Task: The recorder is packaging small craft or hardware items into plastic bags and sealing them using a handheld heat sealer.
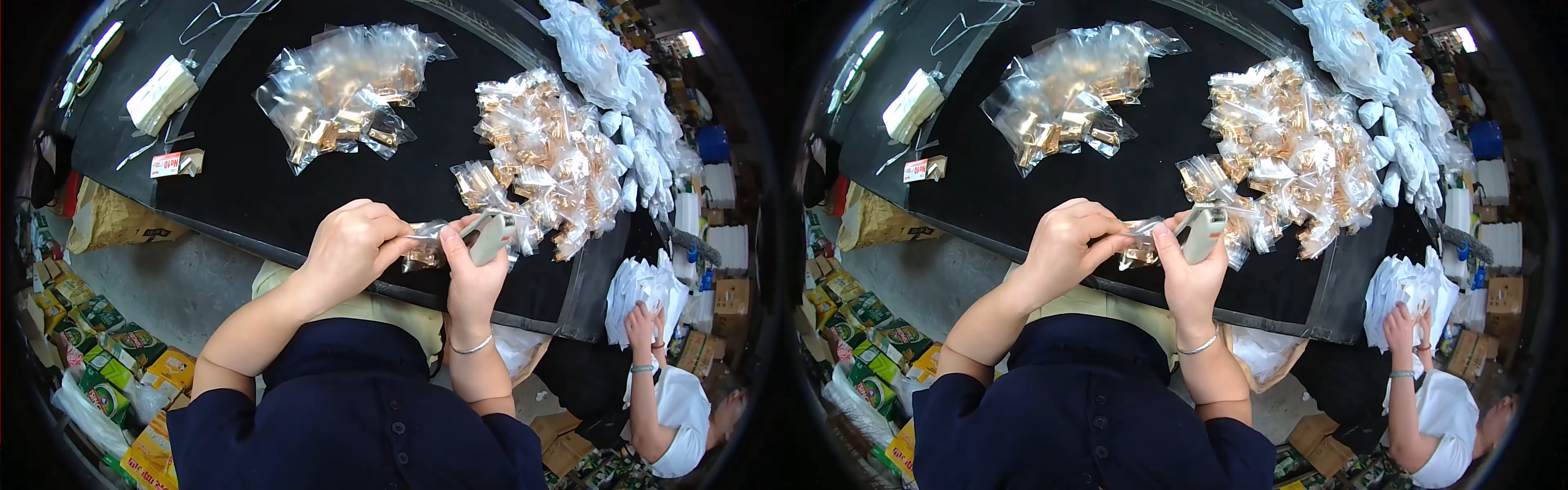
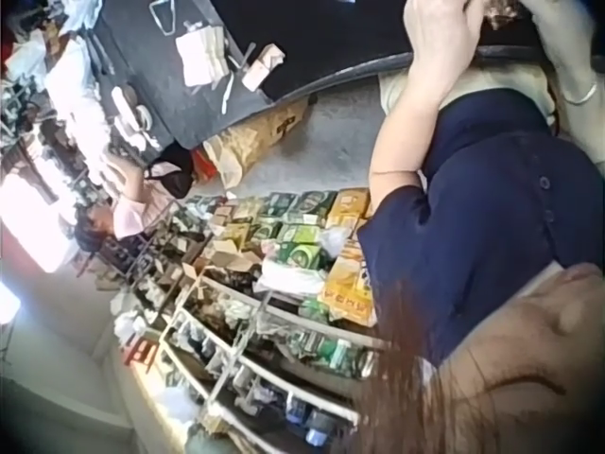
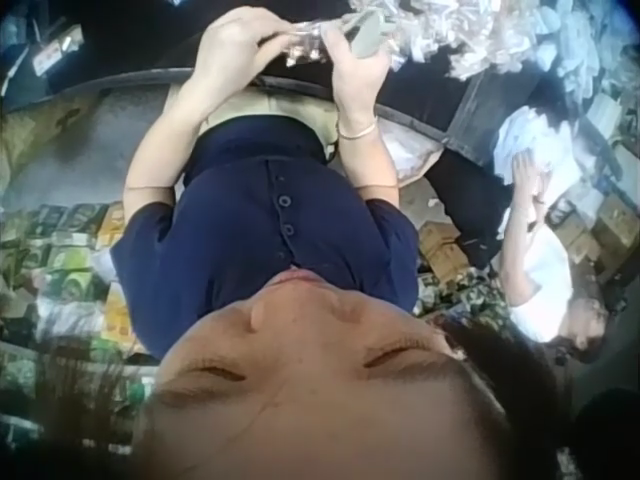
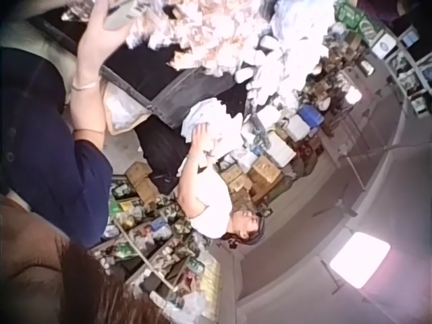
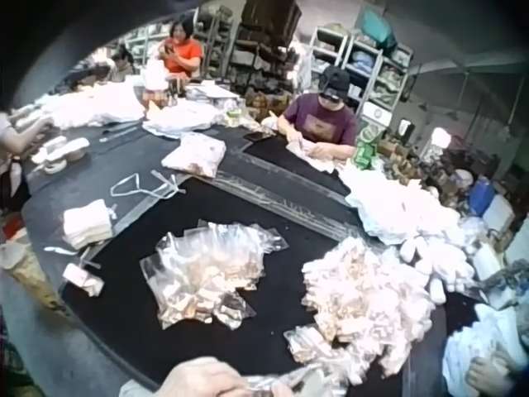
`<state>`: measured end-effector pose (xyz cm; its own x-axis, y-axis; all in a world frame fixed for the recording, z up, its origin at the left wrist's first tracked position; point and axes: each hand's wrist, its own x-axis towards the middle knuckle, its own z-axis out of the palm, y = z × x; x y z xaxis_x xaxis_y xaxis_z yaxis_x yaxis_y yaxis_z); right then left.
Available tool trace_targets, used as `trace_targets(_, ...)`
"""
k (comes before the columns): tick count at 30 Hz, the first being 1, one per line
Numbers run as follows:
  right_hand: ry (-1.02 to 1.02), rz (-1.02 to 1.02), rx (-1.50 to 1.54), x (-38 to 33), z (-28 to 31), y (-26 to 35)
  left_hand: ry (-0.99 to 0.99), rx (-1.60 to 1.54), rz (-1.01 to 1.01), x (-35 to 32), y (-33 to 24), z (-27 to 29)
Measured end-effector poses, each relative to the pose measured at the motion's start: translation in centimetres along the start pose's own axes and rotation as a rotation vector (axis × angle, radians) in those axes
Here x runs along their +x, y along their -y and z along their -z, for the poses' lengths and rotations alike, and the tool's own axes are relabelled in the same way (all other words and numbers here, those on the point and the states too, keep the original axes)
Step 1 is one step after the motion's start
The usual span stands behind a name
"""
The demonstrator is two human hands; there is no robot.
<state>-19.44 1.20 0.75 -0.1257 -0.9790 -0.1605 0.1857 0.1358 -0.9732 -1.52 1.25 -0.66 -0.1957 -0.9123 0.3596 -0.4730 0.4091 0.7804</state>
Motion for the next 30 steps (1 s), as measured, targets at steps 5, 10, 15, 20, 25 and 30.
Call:
trace_targets(5, 0.033, 0.796, -0.508, 0.8, 0.1, -0.4, 0.003, -0.008, -0.048, 0.6, -1.1, -0.5)
trace_targets(10, 0.121, 0.742, -0.693, 0.7, 1.3, -1.2, 0.034, -0.01, -0.008, 0.3, -2.3, -1.7)
trace_targets(15, -0.077, 0.916, -0.754, 2.0, 2.6, 0.2, 0.034, 0.036, 0.001, 0.4, -3.0, -2.5)
trace_targets(20, -0.016, 0.94, -0.683, -1.0, 4.9, 1.7, 0.306, 0.271, -0.092, 1.5, -2.5, -3.8)
trace_targets(25, 0.161, 0.381, -0.273, -1.5, 6.4, 0.0, 0.274, 0.458, -0.223, 5.7, -0.4, -7.6)
trace_targets(30, 0.003, 0.178, -0.167, 3.5, 6.9, 1.8, 0.184, 0.428, -0.32, 11.2, 2.0, -10.9)
